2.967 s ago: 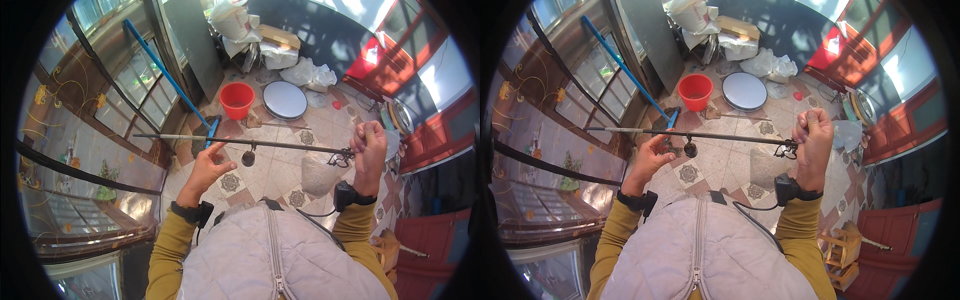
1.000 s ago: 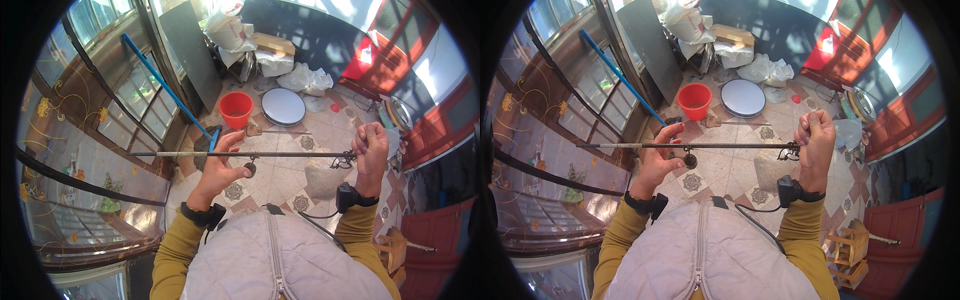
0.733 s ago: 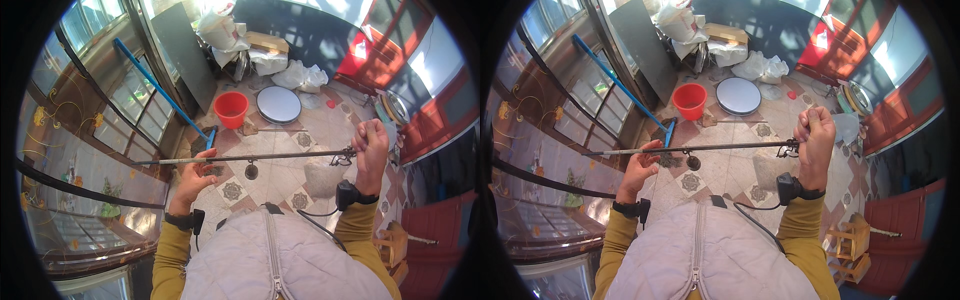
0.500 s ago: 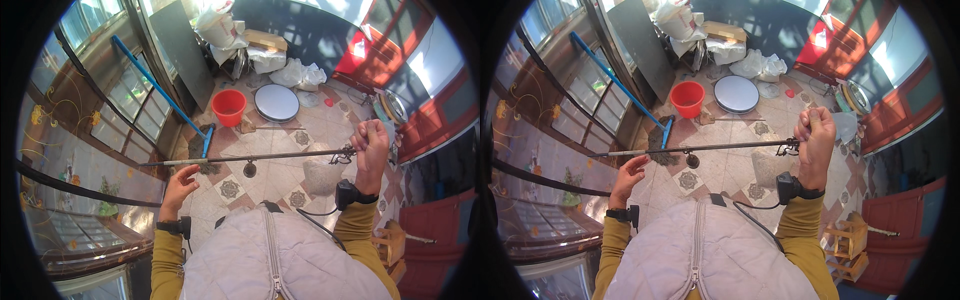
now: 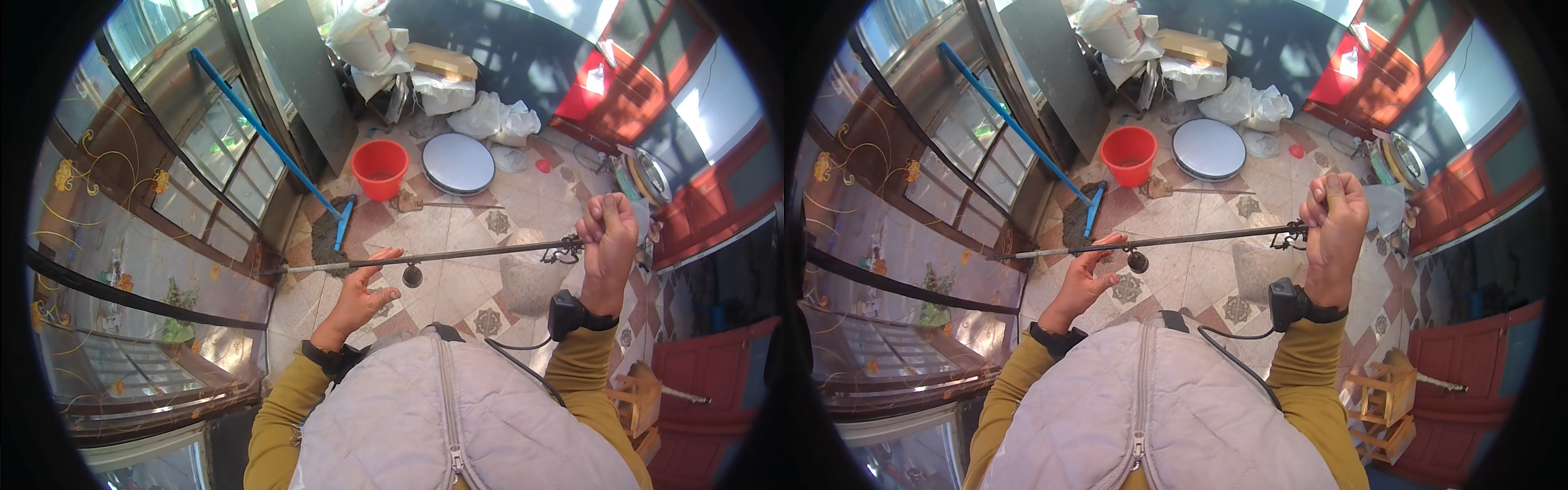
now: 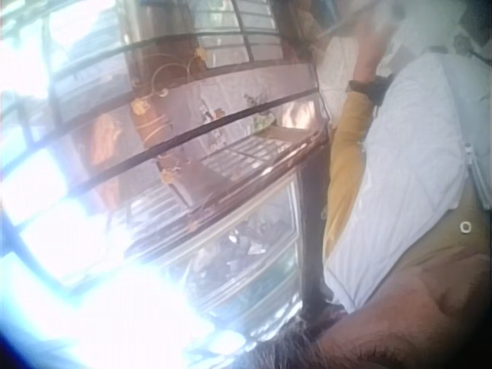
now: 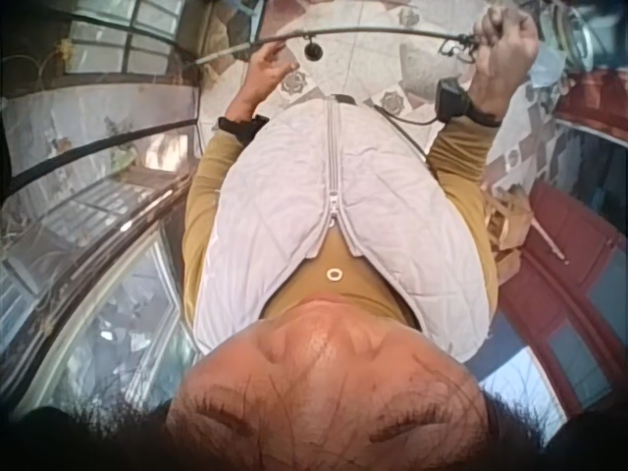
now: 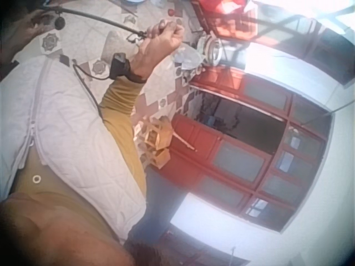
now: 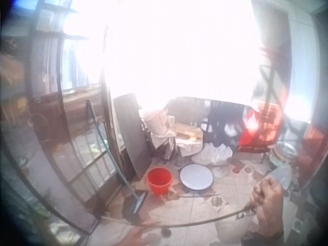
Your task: The person assembles a fishing rod by connecting sections and attaching a line with a hook. They move between an outdoor area and an indoor tiled room, handling the rod and line, then hang the assembled rod on a window frame.
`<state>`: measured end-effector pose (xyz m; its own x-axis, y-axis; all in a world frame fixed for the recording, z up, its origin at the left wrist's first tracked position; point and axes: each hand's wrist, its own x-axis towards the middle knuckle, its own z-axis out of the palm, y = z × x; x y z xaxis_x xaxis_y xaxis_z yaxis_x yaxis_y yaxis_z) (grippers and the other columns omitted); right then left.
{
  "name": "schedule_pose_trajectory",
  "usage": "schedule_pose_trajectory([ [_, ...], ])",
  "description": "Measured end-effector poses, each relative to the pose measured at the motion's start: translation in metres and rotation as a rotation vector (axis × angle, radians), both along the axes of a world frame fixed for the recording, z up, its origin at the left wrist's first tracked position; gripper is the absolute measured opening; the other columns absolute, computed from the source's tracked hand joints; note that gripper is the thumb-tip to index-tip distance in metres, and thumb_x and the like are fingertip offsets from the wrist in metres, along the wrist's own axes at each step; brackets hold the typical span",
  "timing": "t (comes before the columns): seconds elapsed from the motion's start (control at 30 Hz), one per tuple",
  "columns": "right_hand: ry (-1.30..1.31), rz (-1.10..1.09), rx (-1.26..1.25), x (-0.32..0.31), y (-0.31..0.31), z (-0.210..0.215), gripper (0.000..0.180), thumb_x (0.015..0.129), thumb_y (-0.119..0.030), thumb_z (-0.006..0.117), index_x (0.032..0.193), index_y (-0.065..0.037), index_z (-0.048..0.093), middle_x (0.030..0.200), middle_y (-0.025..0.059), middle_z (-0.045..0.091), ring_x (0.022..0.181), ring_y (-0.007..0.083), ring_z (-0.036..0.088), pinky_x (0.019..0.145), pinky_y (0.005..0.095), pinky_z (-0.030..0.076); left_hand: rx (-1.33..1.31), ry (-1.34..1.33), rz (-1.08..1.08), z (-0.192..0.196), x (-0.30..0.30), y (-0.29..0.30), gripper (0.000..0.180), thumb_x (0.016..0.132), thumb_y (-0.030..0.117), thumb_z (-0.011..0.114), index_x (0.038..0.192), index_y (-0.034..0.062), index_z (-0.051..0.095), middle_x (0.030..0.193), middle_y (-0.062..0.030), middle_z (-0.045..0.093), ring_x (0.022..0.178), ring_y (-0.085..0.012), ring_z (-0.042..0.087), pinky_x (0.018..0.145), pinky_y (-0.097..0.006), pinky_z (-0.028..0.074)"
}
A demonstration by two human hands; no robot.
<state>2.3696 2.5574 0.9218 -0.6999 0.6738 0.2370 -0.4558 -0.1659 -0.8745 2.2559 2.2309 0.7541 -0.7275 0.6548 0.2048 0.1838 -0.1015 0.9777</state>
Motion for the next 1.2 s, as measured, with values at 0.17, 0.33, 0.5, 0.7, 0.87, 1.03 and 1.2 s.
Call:
schedule_pose_trajectory([
  [0.17, -0.035, 0.011, 0.014, 0.001, -0.004, 0.0, 0.016, 0.098, -0.01, 0.047, 0.083, -0.009, 0.047, 0.073, 0.0019, 0.048, 0.049, 0.0049, 0.031, 0.046, 0.0203, 0.028, 0.055, 0.069, -0.028, 0.011, 0.0, 0.018, 0.062, 0.077, 0.03, 0.075, 0.13, 0.0064, 0.054, 0.133, -0.0082, 0.053, 0.134, -0.025, 0.037, 0.111, -0.039, 0.026],
  [0.33, -0.058, 0.025, 0.025, 0.0, -0.01, -0.002, 0.017, 0.099, -0.012, 0.047, 0.082, -0.01, 0.046, 0.073, 0.0009, 0.047, 0.05, 0.0049, 0.03, 0.047, 0.0199, 0.028, 0.098, -0.017, -0.036, 0.012, 0.006, 0.021, 0.06, 0.08, 0.034, 0.073, 0.129, 0.0077, 0.053, 0.13, -0.0075, 0.055, 0.133, -0.0242, 0.038, 0.11, -0.038, 0.027],
  [0.5, -0.055, 0.052, 0.025, -0.004, -0.015, -0.003, 0.018, 0.099, -0.012, 0.046, 0.081, -0.01, 0.046, 0.073, 0.0011, 0.047, 0.05, 0.0048, 0.031, 0.047, 0.02, 0.028, 0.12, -0.087, -0.032, 0.008, 0.007, 0.016, 0.062, 0.08, 0.036, 0.073, 0.132, 0.0096, 0.05, 0.13, -0.0064, 0.055, 0.13, -0.0205, 0.041, 0.106, -0.036, 0.03],
  [0.7, -0.069, 0.052, 0.015, -0.009, -0.022, -0.005, 0.019, 0.099, -0.011, 0.045, 0.081, -0.009, 0.045, 0.073, 0.0012, 0.047, 0.05, 0.0048, 0.031, 0.047, 0.0201, 0.028, 0.115, -0.109, -0.014, 0.007, 0.006, 0.009, 0.071, 0.079, 0.037, 0.075, 0.137, 0.0102, 0.044, 0.129, -0.0052, 0.056, 0.123, -0.0166, 0.045, 0.107, -0.035, 0.028],
  [0.87, -0.073, 0.045, 0.007, -0.011, -0.025, -0.005, 0.019, 0.099, -0.012, 0.045, 0.08, -0.009, 0.045, 0.073, 0.0014, 0.047, 0.05, 0.0047, 0.031, 0.047, 0.0201, 0.028, 0.142, -0.125, 0.013, 0.007, 0.007, 0.007, 0.081, 0.077, 0.035, 0.077, 0.142, 0.0109, 0.036, 0.129, -0.0051, 0.054, 0.12, -0.0157, 0.045, 0.108, -0.035, 0.026],
  [1.03, -0.062, 0.051, 0.005, -0.013, -0.028, -0.006, 0.019, 0.099, -0.012, 0.045, 0.081, -0.009, 0.045, 0.072, 0.0015, 0.047, 0.05, 0.0048, 0.03, 0.047, 0.0201, 0.028, 0.15, -0.143, 0.024, 0.003, 0.007, 0.002, 0.083, 0.075, 0.035, 0.078, 0.142, 0.0114, 0.035, 0.131, -0.0049, 0.053, 0.122, -0.0164, 0.045, 0.108, -0.035, 0.026],
  [1.2, -0.054, 0.056, 0.007, -0.014, -0.028, -0.005, 0.019, 0.099, -0.012, 0.045, 0.081, -0.009, 0.045, 0.072, 0.0014, 0.047, 0.049, 0.0047, 0.03, 0.046, 0.0201, 0.028, 0.107, -0.118, 0.048, 0.0, 0.006, -0.002, 0.085, 0.072, 0.039, 0.079, 0.141, 0.0124, 0.037, 0.132, -0.0052, 0.052, 0.123, -0.0171, 0.045, 0.108, -0.037, 0.026],
])
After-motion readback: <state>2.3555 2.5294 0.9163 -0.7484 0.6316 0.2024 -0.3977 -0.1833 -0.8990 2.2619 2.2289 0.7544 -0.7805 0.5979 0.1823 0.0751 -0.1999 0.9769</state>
